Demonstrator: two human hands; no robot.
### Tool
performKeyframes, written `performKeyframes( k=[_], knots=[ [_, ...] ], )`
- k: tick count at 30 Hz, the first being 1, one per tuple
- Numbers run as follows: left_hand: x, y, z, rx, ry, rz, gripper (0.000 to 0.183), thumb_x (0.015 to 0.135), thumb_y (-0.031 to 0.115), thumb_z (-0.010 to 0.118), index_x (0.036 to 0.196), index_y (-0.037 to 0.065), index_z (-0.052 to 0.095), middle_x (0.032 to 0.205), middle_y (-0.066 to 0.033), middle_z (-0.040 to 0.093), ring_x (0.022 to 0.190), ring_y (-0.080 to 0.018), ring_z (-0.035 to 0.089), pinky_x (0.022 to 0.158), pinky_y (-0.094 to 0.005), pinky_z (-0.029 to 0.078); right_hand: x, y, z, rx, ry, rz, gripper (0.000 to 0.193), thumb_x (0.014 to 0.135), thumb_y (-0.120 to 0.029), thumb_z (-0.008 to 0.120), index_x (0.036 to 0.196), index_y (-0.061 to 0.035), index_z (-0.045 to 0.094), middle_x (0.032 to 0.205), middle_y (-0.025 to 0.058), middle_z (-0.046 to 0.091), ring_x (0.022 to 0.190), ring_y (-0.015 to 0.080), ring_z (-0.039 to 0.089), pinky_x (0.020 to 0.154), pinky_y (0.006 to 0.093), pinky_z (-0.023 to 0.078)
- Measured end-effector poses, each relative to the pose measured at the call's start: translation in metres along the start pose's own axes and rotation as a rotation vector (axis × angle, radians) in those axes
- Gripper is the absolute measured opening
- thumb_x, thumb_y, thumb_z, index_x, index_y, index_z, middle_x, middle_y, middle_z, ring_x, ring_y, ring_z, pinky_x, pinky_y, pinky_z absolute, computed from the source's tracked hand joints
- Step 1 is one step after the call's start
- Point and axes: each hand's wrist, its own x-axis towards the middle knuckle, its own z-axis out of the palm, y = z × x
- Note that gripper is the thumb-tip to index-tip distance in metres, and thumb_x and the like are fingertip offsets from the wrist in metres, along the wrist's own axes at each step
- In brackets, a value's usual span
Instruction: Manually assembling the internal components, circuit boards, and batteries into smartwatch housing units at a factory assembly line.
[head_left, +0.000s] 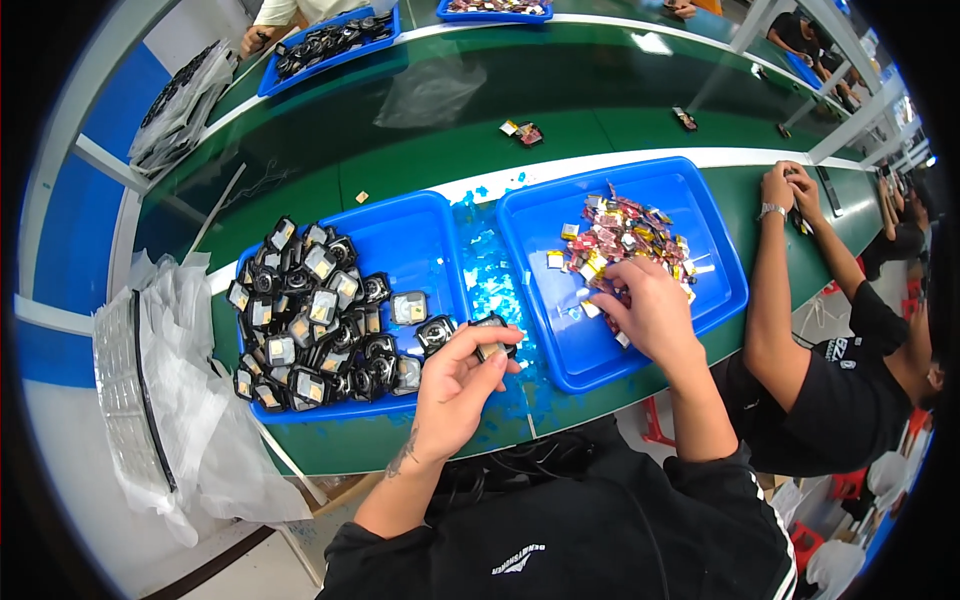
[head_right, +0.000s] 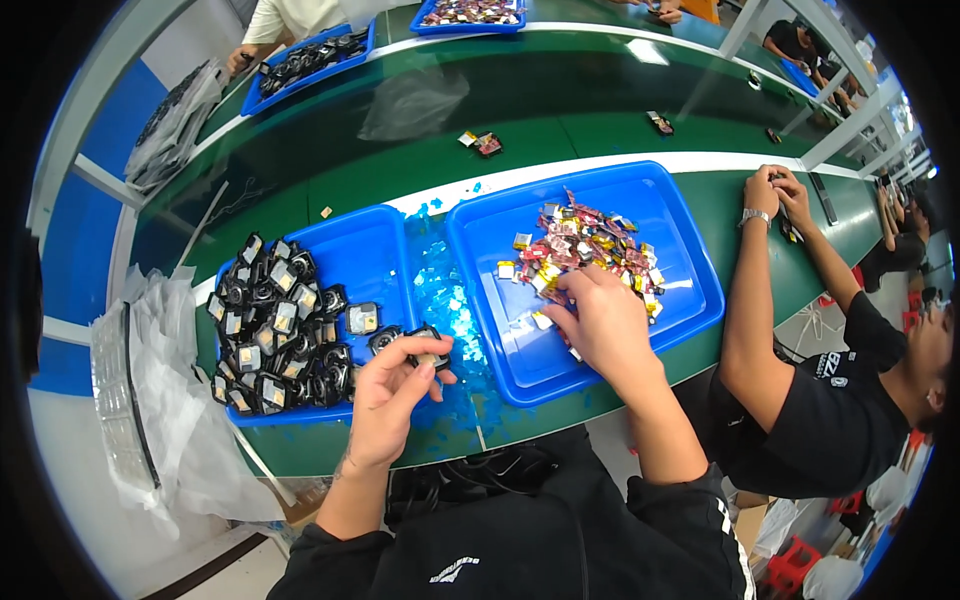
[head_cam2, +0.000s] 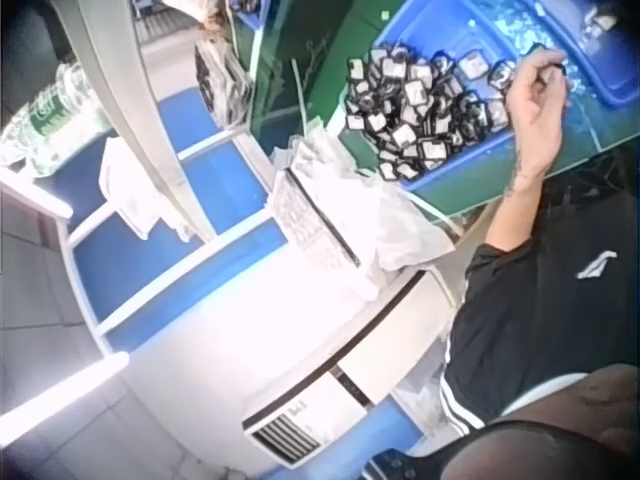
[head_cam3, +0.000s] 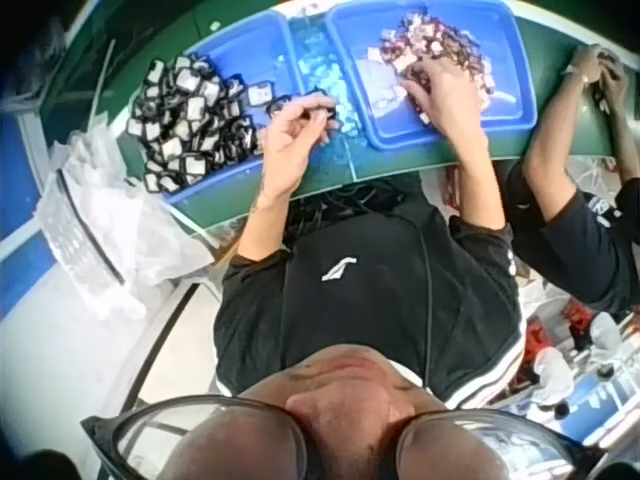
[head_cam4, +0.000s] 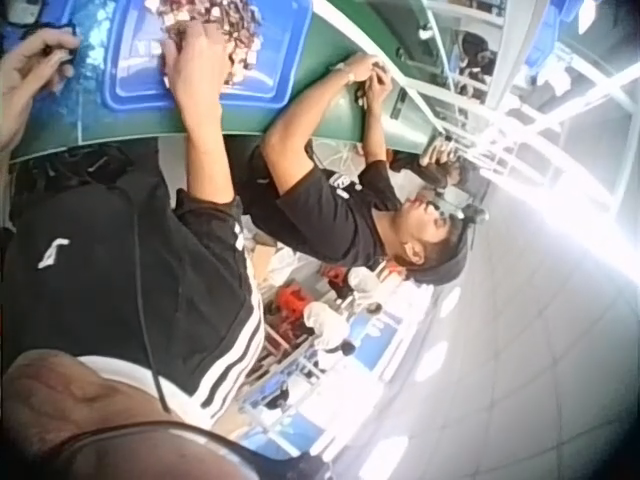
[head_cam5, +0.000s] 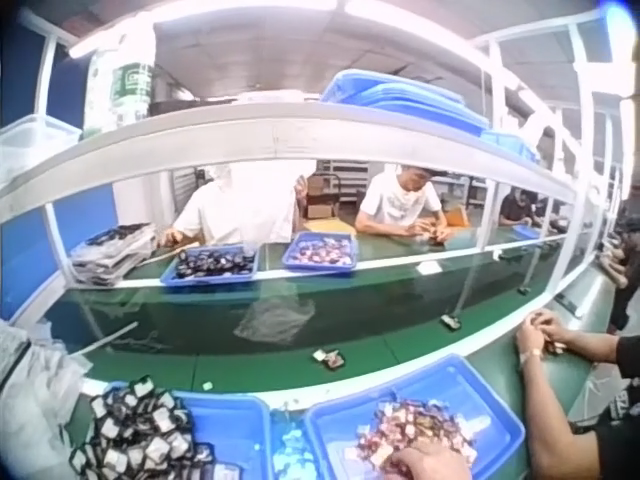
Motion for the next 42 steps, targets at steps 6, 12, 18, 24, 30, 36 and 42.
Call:
performKeyframes(
  k=[6, 12, 18, 24, 30, 36, 42],
  knots=[
    [-0.004, -0.006, 0.000, 0.028, -0.023, -0.004, 0.018, 0.095, 0.006, 0.057, 0.110, -0.001, 0.064, 0.117, -0.0138, 0.062, 0.087, -0.0147, 0.062, 0.071, -0.0255, 0.047, 0.002, 0.006, 0.002, -0.002, -0.049, -0.010, 0.014, 0.077, -0.014, 0.074, 0.085, -0.0069, 0.066, 0.083, 0.0108, 0.063, 0.078, 0.0330, 0.063, 0.067, 0.0438, 0.051],
    [-0.007, -0.007, -0.002, 0.037, 0.007, -0.025, 0.019, 0.094, 0.006, 0.058, 0.110, 0.000, 0.065, 0.117, -0.0106, 0.057, 0.093, -0.0137, 0.061, 0.076, -0.0247, 0.048, -0.014, -0.021, -0.011, 0.900, -0.038, 0.238, 0.004, 0.090, -0.002, 0.063, 0.093, 0.0006, 0.064, 0.086, 0.0018, 0.063, 0.074, 0.0045, 0.056, 0.062, 0.0204, 0.043],
    [0.009, 0.000, 0.017, 0.291, -0.016, 0.122, 0.027, 0.084, 0.011, 0.072, 0.111, 0.008, 0.069, 0.109, -0.0081, 0.055, 0.087, -0.0116, 0.060, 0.068, -0.0236, 0.046, -0.033, -0.047, -0.002, 1.553, -0.259, 0.390, 0.008, 0.092, -0.003, 0.061, 0.099, 0.0005, 0.062, 0.092, 0.0057, 0.065, 0.079, 0.0092, 0.059, 0.068, 0.0226, 0.047],
    [0.006, -0.005, 0.019, 0.461, -0.005, 0.201, 0.024, 0.080, 0.007, 0.075, 0.104, 0.005, 0.070, 0.107, -0.0078, 0.057, 0.084, -0.0138, 0.062, 0.068, -0.0253, 0.049, -0.034, -0.059, 0.009, 1.928, -0.305, 0.570, 0.009, 0.096, -0.011, 0.057, 0.100, -0.0038, 0.061, 0.102, 0.0070, 0.061, 0.094, 0.0136, 0.060, 0.076, 0.0293, 0.053],
    [0.001, -0.005, 0.024, 0.523, 0.112, 0.334, 0.023, 0.078, 0.010, 0.079, 0.099, 0.007, 0.072, 0.106, -0.0085, 0.058, 0.080, -0.0179, 0.063, 0.067, -0.0283, 0.052, -0.034, -0.064, 0.013, 1.974, -0.306, 0.540, 0.012, 0.095, -0.010, 0.057, 0.103, -0.0025, 0.061, 0.102, 0.0077, 0.063, 0.094, 0.0153, 0.061, 0.083, 0.0319, 0.051],
    [0.000, -0.010, 0.015, 0.395, 0.152, 0.331, 0.017, 0.081, 0.006, 0.075, 0.097, 0.004, 0.072, 0.107, -0.0084, 0.059, 0.077, -0.0124, 0.061, 0.066, -0.0250, 0.050, -0.035, -0.066, 0.013, 1.933, -0.388, 0.573, 0.018, 0.093, -0.006, 0.058, 0.109, -0.0001, 0.060, 0.104, 0.0085, 0.064, 0.097, 0.0153, 0.061, 0.085, 0.0310, 0.050],
    [0.003, -0.006, 0.014, 0.197, 0.117, 0.217, 0.011, 0.083, 0.005, 0.073, 0.094, 0.002, 0.073, 0.108, -0.0085, 0.059, 0.076, -0.0076, 0.057, 0.068, -0.0213, 0.048, -0.049, -0.065, 0.018, 1.527, -0.255, 0.309, 0.014, 0.089, -0.003, 0.064, 0.102, 0.0010, 0.060, 0.096, 0.0080, 0.066, 0.090, 0.0134, 0.064, 0.080, 0.0268, 0.050]
  ],
)
